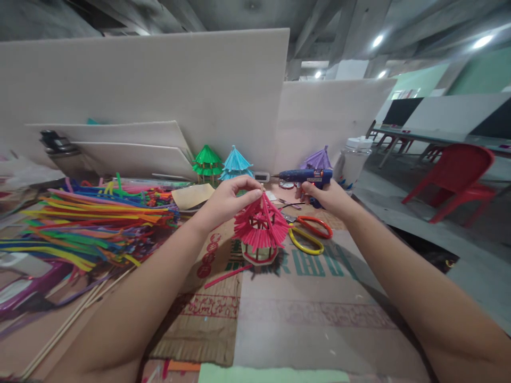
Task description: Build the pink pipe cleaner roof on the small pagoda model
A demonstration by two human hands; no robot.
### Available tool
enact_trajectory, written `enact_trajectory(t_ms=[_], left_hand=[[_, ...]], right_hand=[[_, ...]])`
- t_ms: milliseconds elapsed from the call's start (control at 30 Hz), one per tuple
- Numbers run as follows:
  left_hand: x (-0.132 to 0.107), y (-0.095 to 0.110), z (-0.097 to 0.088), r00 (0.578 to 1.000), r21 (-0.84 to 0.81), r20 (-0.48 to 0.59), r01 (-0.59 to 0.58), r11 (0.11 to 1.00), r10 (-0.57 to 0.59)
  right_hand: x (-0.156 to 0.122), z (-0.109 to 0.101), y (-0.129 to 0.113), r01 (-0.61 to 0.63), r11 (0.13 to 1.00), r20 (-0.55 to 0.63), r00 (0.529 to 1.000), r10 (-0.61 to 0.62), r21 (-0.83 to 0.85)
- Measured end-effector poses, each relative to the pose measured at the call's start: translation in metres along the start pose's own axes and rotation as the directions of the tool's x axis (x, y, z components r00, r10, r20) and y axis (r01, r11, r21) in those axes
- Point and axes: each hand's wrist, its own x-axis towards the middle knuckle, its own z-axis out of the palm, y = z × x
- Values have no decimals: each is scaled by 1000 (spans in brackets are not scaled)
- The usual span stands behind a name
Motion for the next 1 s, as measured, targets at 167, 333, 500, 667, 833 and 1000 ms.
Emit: enact_trajectory(t_ms=[167, 333, 500, 667, 833, 1000], left_hand=[[0, -2, 0, 1000, 37, -20, -19, 999, 20], [-1, 0, -2, 998, 0, -50, 35, 999, -35], [5, -1, -12, 943, -301, -297, 55, 952, -149], [14, -7, -34, 865, -374, -464, 2, 927, -189], [11, 1, -36, 885, -280, -400, 131, 951, -240], [4, 17, -28, 898, -104, -365, 222, 969, -245]], right_hand=[[2, 0, 6, -1, 1000, -20, 1000, 1, 8], [3, -1, 10, 1, 1000, -19, 1000, 0, 19], [3, -2, 12, 5, 1000, -29, 1000, -5, 18], [4, -2, 16, -1, 1000, -26, 1000, 1, 7], [5, 0, 20, -26, 1000, -47, 999, 25, -15], [5, 2, 22, -55, 998, -78, 996, 52, -40]])
